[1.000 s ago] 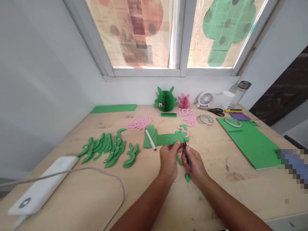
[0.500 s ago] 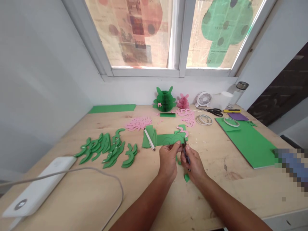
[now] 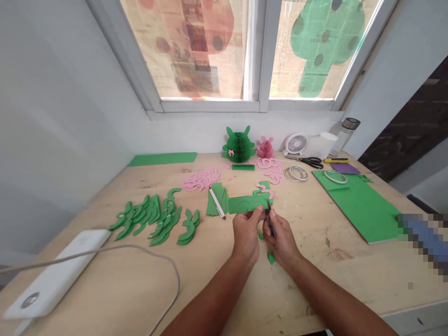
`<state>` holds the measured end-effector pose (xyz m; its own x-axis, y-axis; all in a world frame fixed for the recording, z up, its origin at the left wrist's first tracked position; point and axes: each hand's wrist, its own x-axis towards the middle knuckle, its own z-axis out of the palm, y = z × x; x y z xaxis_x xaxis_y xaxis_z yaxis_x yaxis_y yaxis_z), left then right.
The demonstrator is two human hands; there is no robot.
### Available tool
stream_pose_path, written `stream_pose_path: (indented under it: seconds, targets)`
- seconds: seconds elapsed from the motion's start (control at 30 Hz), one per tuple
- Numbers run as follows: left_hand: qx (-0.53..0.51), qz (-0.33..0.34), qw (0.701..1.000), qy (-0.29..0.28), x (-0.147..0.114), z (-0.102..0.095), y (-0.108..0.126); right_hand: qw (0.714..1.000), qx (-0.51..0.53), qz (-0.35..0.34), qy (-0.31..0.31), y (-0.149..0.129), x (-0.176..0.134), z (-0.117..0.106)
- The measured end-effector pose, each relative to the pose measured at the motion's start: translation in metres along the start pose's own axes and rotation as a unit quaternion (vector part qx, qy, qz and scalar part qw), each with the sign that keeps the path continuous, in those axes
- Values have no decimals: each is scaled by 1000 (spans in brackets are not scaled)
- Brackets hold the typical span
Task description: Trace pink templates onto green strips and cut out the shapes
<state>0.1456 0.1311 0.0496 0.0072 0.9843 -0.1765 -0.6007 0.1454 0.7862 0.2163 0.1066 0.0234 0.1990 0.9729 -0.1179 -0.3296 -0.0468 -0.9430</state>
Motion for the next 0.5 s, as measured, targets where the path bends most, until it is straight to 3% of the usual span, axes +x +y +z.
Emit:
stream_pose_path:
  seconds: [0.5]
  targets:
    - [-10, -11, 1000, -1, 0, 0, 0, 1000, 12, -1, 3, 2, 1, -1]
